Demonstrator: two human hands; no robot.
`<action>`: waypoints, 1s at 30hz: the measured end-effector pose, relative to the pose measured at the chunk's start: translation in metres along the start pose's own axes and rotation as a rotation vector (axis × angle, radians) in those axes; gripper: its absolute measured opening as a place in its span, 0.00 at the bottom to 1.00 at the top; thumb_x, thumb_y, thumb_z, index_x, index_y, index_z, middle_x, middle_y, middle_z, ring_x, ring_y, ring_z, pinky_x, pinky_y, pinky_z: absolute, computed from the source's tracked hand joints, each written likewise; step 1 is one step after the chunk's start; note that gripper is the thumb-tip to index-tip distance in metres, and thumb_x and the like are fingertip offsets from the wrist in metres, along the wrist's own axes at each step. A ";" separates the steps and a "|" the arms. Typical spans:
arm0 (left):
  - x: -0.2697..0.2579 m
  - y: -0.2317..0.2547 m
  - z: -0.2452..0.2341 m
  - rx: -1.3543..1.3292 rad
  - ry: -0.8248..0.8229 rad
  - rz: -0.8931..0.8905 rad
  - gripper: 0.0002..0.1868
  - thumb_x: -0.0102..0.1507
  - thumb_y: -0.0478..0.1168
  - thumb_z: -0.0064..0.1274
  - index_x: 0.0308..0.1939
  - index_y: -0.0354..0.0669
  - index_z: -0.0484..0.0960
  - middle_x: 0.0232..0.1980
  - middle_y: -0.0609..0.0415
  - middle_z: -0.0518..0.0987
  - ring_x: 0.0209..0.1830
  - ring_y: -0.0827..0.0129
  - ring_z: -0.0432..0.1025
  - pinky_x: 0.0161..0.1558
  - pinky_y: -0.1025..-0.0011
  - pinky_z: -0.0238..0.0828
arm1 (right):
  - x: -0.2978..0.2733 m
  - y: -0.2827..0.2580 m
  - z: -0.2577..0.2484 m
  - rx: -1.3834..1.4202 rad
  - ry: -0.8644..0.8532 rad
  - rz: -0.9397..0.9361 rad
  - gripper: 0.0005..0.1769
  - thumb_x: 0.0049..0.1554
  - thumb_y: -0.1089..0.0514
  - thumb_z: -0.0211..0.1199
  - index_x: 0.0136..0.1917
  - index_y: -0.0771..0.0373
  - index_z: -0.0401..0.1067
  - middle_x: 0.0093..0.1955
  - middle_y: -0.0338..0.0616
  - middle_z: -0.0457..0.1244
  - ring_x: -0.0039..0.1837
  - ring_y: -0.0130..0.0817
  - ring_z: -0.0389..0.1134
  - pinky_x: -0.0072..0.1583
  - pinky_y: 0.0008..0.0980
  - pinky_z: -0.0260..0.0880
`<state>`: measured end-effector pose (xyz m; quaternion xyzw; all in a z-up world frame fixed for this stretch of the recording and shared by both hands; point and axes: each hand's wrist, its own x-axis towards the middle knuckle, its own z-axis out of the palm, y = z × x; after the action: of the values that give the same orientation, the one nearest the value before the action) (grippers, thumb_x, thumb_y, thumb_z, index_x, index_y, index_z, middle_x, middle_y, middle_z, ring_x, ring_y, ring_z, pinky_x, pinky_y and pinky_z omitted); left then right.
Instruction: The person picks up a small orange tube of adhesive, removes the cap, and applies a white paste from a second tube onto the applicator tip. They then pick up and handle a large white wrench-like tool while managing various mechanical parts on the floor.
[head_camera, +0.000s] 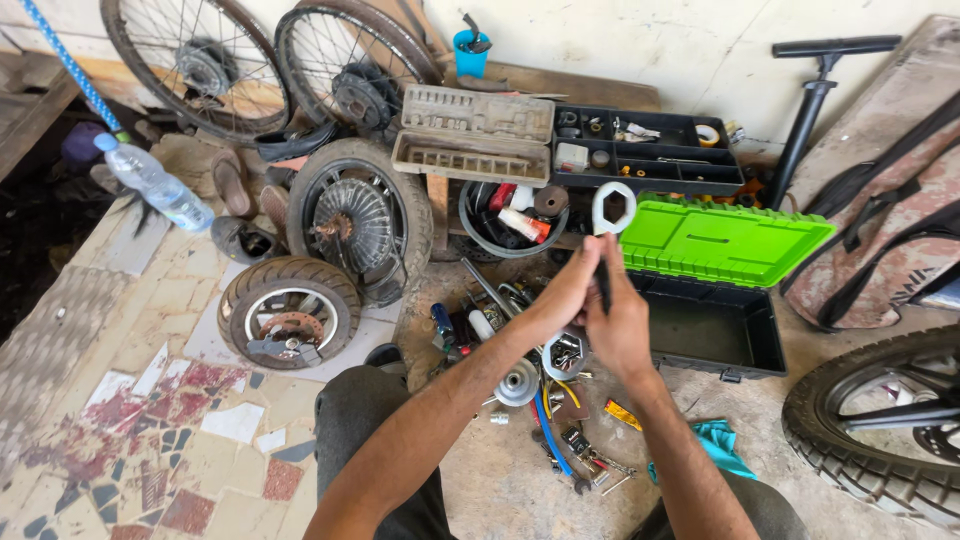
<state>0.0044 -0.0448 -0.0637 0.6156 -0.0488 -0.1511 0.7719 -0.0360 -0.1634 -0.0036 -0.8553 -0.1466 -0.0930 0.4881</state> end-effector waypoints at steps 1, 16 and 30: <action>0.007 -0.007 -0.004 -0.107 -0.020 0.014 0.51 0.69 0.80 0.25 0.81 0.48 0.58 0.41 0.50 0.67 0.37 0.62 0.63 0.32 0.72 0.61 | -0.003 -0.001 0.001 -0.066 0.021 -0.105 0.35 0.62 0.63 0.56 0.80 0.64 0.53 0.80 0.56 0.54 0.76 0.51 0.60 0.70 0.41 0.65; -0.004 0.027 -0.001 -0.645 0.015 0.233 0.53 0.65 0.79 0.17 0.80 0.44 0.55 0.76 0.43 0.68 0.75 0.57 0.62 0.73 0.61 0.56 | -0.043 -0.013 -0.003 -0.129 -0.081 -0.277 0.28 0.62 0.59 0.60 0.74 0.68 0.62 0.79 0.55 0.55 0.83 0.55 0.48 0.76 0.45 0.55; -0.022 0.027 0.011 -0.607 0.105 0.162 0.52 0.63 0.78 0.20 0.80 0.49 0.56 0.82 0.57 0.60 0.80 0.65 0.51 0.76 0.62 0.46 | -0.032 -0.001 0.000 0.005 -0.162 -0.118 0.35 0.65 0.53 0.55 0.80 0.65 0.51 0.84 0.52 0.46 0.86 0.52 0.39 0.79 0.45 0.46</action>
<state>-0.0142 -0.0435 -0.0326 0.3584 -0.0105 -0.0647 0.9313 -0.0662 -0.1677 -0.0120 -0.8487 -0.2359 -0.0515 0.4705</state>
